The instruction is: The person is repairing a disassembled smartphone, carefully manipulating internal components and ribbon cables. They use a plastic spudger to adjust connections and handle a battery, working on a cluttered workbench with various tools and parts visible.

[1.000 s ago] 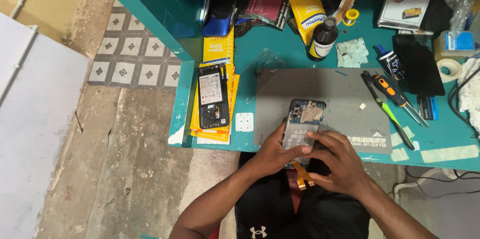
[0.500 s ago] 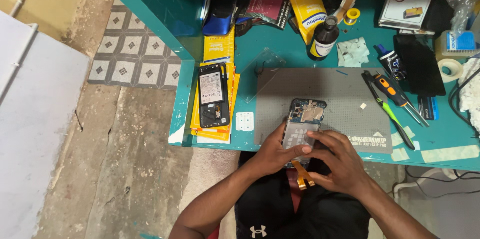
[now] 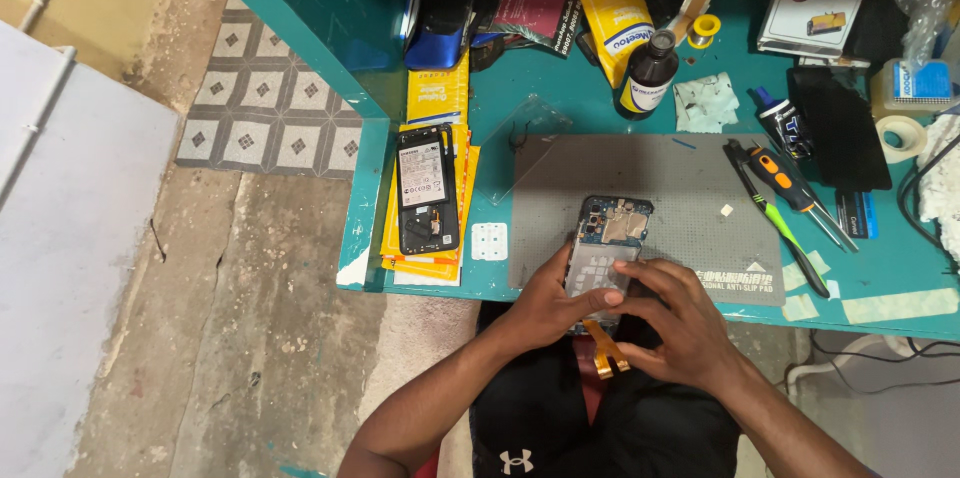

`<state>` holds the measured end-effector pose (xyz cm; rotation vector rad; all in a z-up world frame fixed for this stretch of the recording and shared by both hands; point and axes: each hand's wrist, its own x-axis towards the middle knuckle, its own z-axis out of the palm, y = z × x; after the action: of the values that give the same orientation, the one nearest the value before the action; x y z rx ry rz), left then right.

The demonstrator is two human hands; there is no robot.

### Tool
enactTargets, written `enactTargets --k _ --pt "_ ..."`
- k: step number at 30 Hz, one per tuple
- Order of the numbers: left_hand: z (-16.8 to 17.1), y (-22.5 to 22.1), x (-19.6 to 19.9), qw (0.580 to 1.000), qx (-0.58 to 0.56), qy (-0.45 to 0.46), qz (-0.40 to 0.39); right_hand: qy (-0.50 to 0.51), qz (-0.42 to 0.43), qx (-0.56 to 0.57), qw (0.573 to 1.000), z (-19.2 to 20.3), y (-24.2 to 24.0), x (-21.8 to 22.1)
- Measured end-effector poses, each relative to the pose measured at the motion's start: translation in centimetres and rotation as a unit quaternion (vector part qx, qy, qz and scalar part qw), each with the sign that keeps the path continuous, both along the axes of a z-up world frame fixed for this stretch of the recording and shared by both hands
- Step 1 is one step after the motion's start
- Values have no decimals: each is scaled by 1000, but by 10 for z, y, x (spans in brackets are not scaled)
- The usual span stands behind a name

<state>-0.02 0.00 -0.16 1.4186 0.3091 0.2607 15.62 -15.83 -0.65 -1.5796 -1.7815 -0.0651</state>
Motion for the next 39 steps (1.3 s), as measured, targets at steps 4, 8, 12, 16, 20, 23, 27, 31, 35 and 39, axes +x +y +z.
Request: enactTargets --k 4,8,12,16,20,23,27,31,35,39 --pt "-2 0 1 1000 -3 -4 -1 -6 1 -1 1000 1 0 0" --pt "-3 0 1 1000 -5 -6 -3 -4 0 -2 1000 0 0 -1" --pt "-3 0 2 1000 -13 -14 -4 -4 -1 -7 1000 -1 -1 0" --pt "-2 0 1 1000 -11 -13 -2 0 1 -4 1000 1 0 -1" --pt "-1 0 1 1000 -12 -10 -2 -2 0 3 1000 1 0 -1" --pt "-1 0 2 1000 -14 -10 0 -2 -1 4 1000 1 1 0" --pt "-2 0 1 1000 -9 -15 2 -2 -1 -3 1000 0 0 -1" --pt "-1 0 1 1000 -4 -14 -2 2 1 -3 1000 1 0 0" --pt "-2 1 1 1000 4 -16 -3 2 2 -9 1000 -1 -1 0" --pt "-5 1 2 1000 14 -13 -4 6 4 -8 1000 -4 0 1"
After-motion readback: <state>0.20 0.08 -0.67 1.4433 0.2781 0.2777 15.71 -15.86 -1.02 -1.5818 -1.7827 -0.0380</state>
